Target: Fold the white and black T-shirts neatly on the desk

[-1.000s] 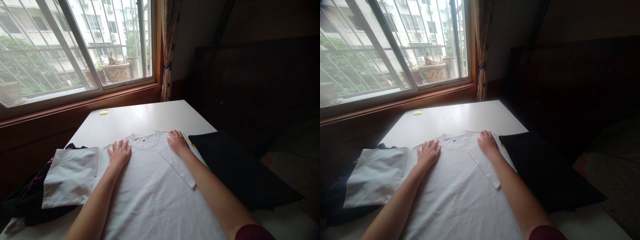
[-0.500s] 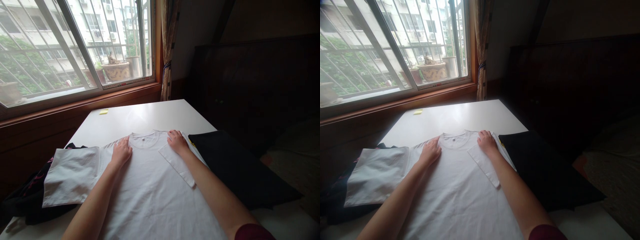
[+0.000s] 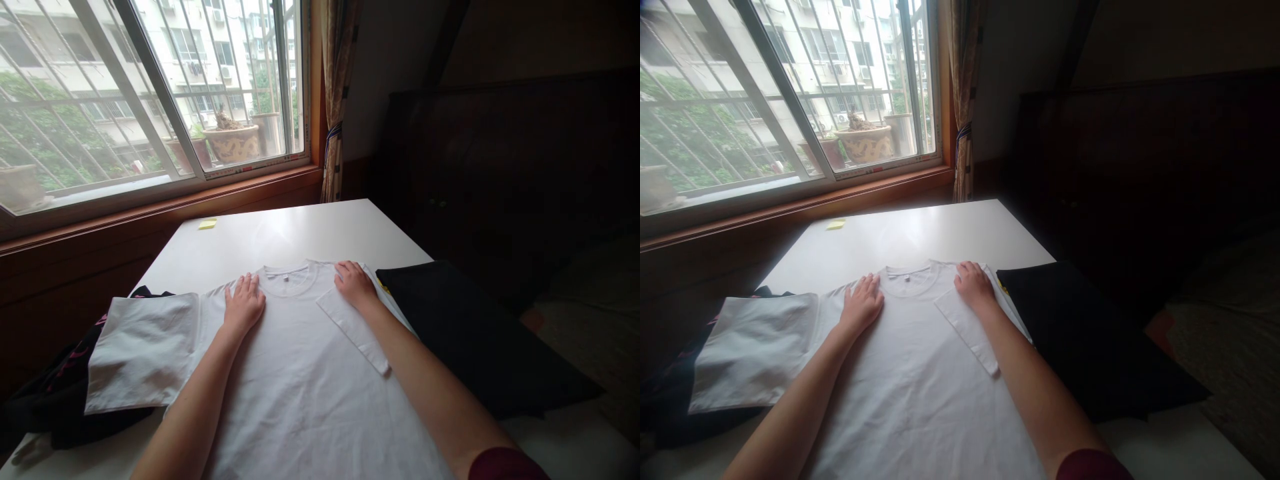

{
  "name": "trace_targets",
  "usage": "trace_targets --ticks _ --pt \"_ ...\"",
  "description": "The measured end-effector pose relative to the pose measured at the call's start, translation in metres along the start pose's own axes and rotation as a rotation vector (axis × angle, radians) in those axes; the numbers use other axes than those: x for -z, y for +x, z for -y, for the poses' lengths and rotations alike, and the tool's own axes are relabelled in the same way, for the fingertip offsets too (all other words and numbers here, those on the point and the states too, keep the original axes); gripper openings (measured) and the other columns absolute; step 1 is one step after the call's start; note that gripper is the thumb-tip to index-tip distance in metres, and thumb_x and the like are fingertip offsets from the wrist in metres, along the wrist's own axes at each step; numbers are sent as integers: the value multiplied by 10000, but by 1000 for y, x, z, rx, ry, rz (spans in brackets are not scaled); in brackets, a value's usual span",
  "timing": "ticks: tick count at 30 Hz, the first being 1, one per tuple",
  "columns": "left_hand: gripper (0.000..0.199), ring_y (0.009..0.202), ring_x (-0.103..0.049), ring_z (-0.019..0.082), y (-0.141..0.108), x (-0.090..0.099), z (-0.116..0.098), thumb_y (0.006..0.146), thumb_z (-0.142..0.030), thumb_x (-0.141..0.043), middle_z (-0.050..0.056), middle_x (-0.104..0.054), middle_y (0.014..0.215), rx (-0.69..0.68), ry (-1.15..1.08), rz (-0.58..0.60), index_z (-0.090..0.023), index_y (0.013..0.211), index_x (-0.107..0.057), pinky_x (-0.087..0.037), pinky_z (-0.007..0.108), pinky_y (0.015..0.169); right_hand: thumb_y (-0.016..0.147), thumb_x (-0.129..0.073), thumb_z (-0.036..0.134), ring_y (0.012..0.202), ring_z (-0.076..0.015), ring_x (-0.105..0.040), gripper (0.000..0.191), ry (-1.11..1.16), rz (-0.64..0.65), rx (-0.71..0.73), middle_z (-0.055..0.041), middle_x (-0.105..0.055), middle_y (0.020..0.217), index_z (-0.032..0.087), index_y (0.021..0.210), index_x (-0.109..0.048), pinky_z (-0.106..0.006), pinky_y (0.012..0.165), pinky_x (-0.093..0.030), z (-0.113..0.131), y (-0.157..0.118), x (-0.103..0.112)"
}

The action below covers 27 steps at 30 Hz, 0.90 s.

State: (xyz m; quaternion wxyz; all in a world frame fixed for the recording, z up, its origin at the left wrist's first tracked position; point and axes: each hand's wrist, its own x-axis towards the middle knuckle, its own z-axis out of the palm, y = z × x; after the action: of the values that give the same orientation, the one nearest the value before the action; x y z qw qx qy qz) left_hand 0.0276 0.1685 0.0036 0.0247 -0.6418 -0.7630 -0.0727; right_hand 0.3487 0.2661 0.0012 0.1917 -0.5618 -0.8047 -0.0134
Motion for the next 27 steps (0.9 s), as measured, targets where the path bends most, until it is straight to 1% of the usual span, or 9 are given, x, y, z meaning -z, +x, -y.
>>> trace_targets --ticks 6,12,16,21,25,27 --pt "591 1572 -234 270 2 -1 3 1029 -355 -306 98 -291 1692 -8 3 24 -194 1596 -360 -140 617 1253 985 -503 259 1222 -261 -537 366 -7 -2 -11 -96 -648 1350 204 1310 -661 -333 1047 -411 1 1 -1" --pt "602 1584 -198 259 0 0 10 1050 -406 -285 78 -233 1709 -52 12 64 -199 1613 -328 -127 571 1268 987 -502 266 1206 -263 -540 360 -12 -6 -11 -98 -651 1336 199 1303 -662 -336 1040 -410 1 0 0" --pt "612 1588 -184 265 -4 1 14 1053 -433 -295 85 -227 1711 -61 19 70 -200 1619 -316 -137 550 1271 988 -506 273 1208 -266 -536 356 -14 -1 -9 -99 -642 1348 208 1301 -661 -342 1028 -414 1 0 0" --pt "618 1586 -190 263 -15 3 32 1057 -458 -296 85 -229 1711 -46 51 65 -199 1618 -316 -150 527 1274 994 -499 280 1217 -262 -526 352 -11 -2 -10 -93 -629 1360 215 1302 -656 -339 1036 -405 0 0 0" --pt "630 1584 -195 277 -25 6 51 1060 -454 -274 90 -216 1713 -26 81 78 -167 1619 -306 -161 549 1272 996 -497 285 1226 -263 -516 352 -6 -3 -15 -96 -621 1363 216 1302 -655 -341 1036 -404 0 0 -1" --pt "627 1583 -201 276 -30 7 58 1058 -454 -277 93 -223 1711 -17 91 74 -168 1615 -319 -174 544 1271 995 -499 286 1225 -263 -515 350 -2 -2 -14 -96 -621 1363 217 1299 -658 -340 1033 -406 0 0 0"
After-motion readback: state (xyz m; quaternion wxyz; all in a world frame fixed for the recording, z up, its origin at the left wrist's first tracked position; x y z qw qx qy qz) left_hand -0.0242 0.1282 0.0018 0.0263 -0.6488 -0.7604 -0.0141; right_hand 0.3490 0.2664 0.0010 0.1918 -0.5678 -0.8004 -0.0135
